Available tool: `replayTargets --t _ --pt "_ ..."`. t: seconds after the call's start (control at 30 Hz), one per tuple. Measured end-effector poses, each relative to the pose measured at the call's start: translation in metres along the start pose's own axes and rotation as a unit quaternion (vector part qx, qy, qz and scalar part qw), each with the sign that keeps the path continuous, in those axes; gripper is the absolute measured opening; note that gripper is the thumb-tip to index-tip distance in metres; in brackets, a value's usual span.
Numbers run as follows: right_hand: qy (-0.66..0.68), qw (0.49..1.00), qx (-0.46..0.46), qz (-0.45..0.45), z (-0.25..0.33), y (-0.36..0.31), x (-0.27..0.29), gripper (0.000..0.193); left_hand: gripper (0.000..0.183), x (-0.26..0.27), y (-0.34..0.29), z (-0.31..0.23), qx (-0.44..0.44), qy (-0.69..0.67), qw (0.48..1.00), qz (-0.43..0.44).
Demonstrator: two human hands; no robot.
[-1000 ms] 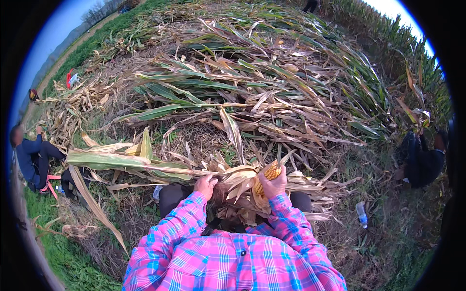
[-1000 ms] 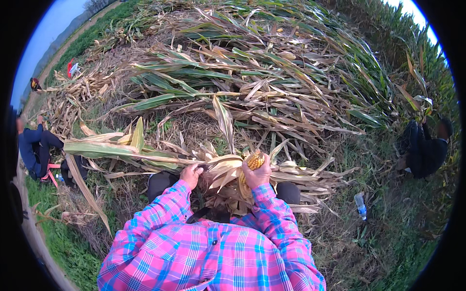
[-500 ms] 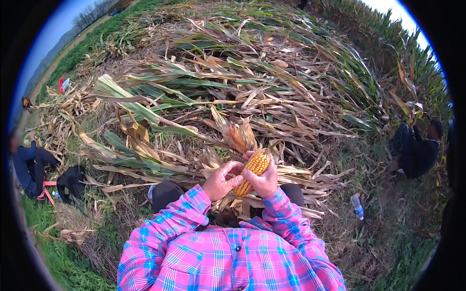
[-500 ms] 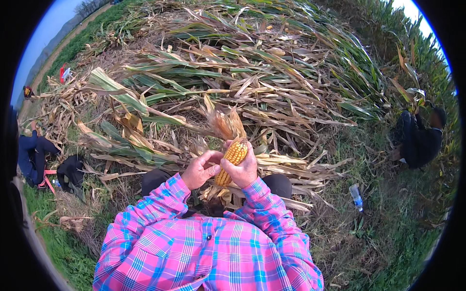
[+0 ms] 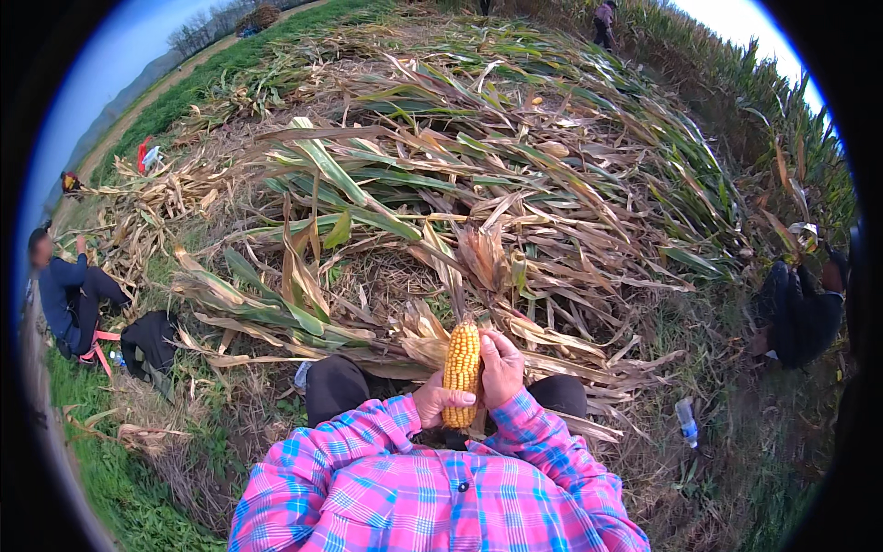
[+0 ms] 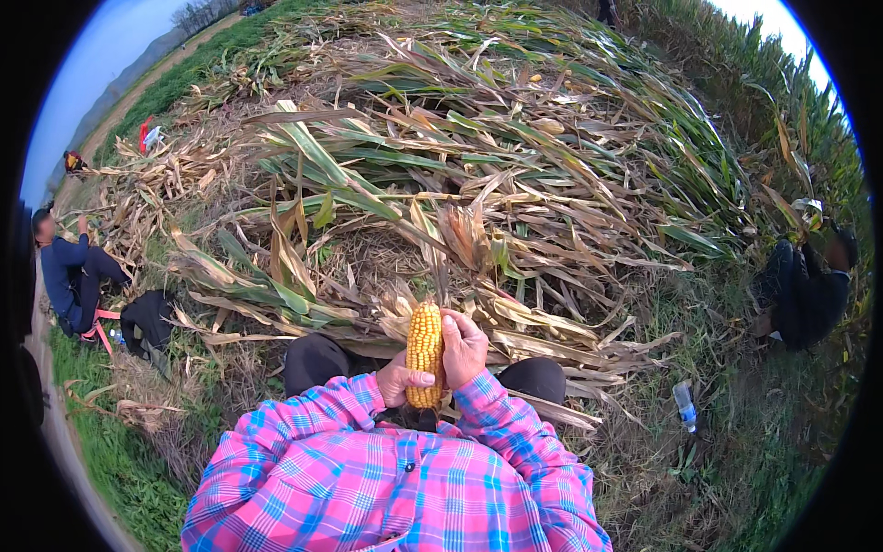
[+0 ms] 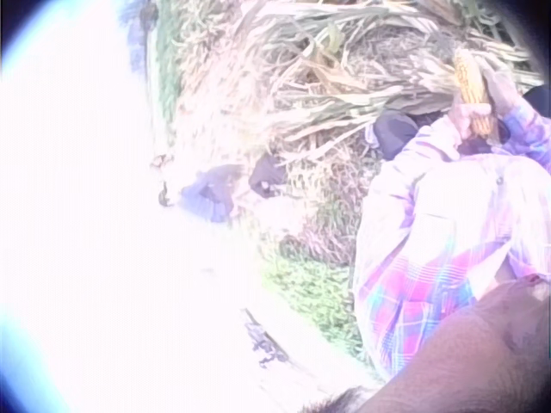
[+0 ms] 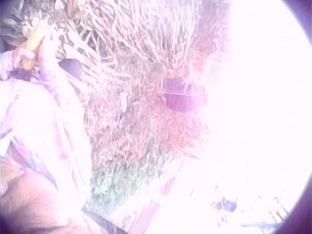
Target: The person sits on the ground in a cornfield and repeatedly shucks corn cobs by hand, peeling back the husks to reveal the kernels. The person handles multiple cobs one at a time and discards the husks onto a growing pile.
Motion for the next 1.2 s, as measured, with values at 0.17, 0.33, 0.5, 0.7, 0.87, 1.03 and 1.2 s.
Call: replayTargets --t 0.17,0.33,0.5,0.7,0.87,1.03,1.2 --pt "0.113 0.989 -0.085 0.029 -0.015 0.002 0.003 0.027 0.052 0.004 -0.004 0.007 0.037 0.004 0.997 0.065" --pt "0.071 0.991 -0.111 0.027 -0.022 0.006 0.007 0.026 0.053 0.000 -0.007 0.016 0.046 -0.009 0.993 0.104" --pt "0.107 0.988 -0.102 -0.043 -0.027 0.006 0.004 0.022 0.050 0.016 0.002 0.034 -0.036 -0.060 0.997 -0.024" --pt "0.125 0.947 -0.275 0.110 -0.023 -0.007 -0.012 0.018 0.044 0.086 0.013 0.049 0.024 -0.186 0.968 -0.168" --pt "-0.268 0.878 -0.100 0.383 -0.026 -0.026 -0.029 0.015 0.031 0.125 -0.008 -0.009 -0.154 -0.212 0.924 -0.279" --pt "-0.436 0.865 -0.045 0.246 -0.039 -0.014 -0.031 0.038 0.033 0.083 -0.024 -0.040 -0.278 0.034 0.909 -0.309" --pt "-0.234 0.931 -0.051 0.274 -0.044 -0.008 -0.041 0.057 0.038 0.054 -0.025 -0.047 -0.260 0.087 0.925 -0.264"
Point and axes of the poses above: each hand's wrist, its own y-axis towards the middle knuckle, its own x-axis out of the back of the hand, z = x × y, the point moved 3 cm from there along y, towards the middle knuckle, and after that the axes turned 7 degrees about y, right-handed, at the moved point
